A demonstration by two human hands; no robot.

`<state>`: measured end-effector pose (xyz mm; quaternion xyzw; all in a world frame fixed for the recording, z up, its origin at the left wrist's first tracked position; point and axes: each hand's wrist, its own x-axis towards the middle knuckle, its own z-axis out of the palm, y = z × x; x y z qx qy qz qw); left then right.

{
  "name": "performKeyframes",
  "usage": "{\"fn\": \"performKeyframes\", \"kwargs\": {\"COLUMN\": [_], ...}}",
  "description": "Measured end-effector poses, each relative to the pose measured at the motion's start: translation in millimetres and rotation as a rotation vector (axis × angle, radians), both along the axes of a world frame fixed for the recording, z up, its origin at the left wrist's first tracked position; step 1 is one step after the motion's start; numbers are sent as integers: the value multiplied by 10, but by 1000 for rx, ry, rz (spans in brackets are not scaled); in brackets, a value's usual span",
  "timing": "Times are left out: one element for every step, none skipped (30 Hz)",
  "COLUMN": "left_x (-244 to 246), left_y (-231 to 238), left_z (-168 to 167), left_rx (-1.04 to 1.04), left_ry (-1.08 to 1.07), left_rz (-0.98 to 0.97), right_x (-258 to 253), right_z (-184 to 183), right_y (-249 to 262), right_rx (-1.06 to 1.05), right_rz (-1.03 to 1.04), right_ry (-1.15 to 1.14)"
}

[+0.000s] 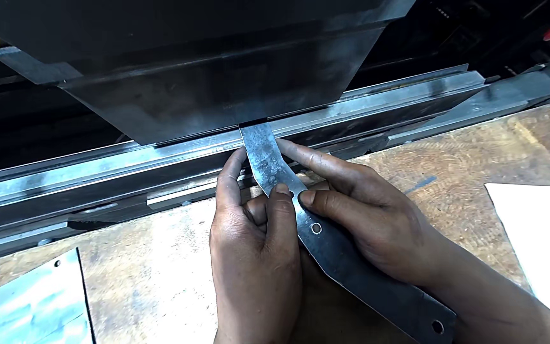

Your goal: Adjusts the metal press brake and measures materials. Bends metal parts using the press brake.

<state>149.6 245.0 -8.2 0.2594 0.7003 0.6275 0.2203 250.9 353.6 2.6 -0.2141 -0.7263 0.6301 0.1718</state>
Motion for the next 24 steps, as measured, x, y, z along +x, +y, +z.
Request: {"fn": "performKeyframes", "kwargs": {"left_x": [1,2,2,1,1,1,0,-1,-2,-2,-2,-2,-3,-6,-10,-14,-18,-19,-20,-22,-22,-22,-21,-20], "left_y": [-1,-1,-1,-3,-2,0,2,1,1,-1,-2,-2,-1,-1,-3,-5,-5,-6,-7,-6,-5,-7,-8,-8], "left_z": [5,8,11,13,14,15,16,17,17,19,22,24,24,21,16,13,12,14,17,21,26,32,40,47], "left_rx": [-4,-11,-17,-21,-25,-30,-33,-35,-36,-38,-39,-38,-34,-31,-31,-33,-37,-42,-43,-36,-27,-19,-12,-4], "left_ry": [-4,-2,1,0,0,2,4,5,8,6,0,-5,-13,-16,-15,-11,-5,-5,-5,-10,-18,-30,-45,-61], "left_rz": [1,3,5,3,2,3,3,2,1,0,-1,0,2,2,0,-2,-4,-8,-12,-16,-20,-24,-26,-28], "right_x": [-2,-3,-2,-2,1,1,0,-1,1,0,0,-2,-4,-6,-6,-6,-9,-9,-7,-7,-4,-2,0,2], "right_z": [-4,-6,-4,-3,1,2,0,-3,-2,2,6,9,11,13,16,16,11,8,6,2,0,-5,-11,-14], "right_y": [-1,0,1,0,0,0,-1,-3,-4,-5,-6,-7,-10,-11,-16,-21,-26,-25,-22,-20,-15,-10,-4,3], "right_rx": [2,1,1,1,2,3,3,0,-1,0,-3,-7,-12,-12,-6,10,26,35,37,31,23,12,0,-15], "right_rz": [0,2,4,1,0,-1,-5,-7,-5,-6,-6,-6,-10,-11,-17,-26,-38,-37,-33,-32,-25,-21,-16,-9], "right_ry": [3,7,6,1,-7,-11,-10,-9,-10,-14,-16,-17,-18,-24,-35,-49,-55,-56,-53,-44,-36,-25,-10,7]}}
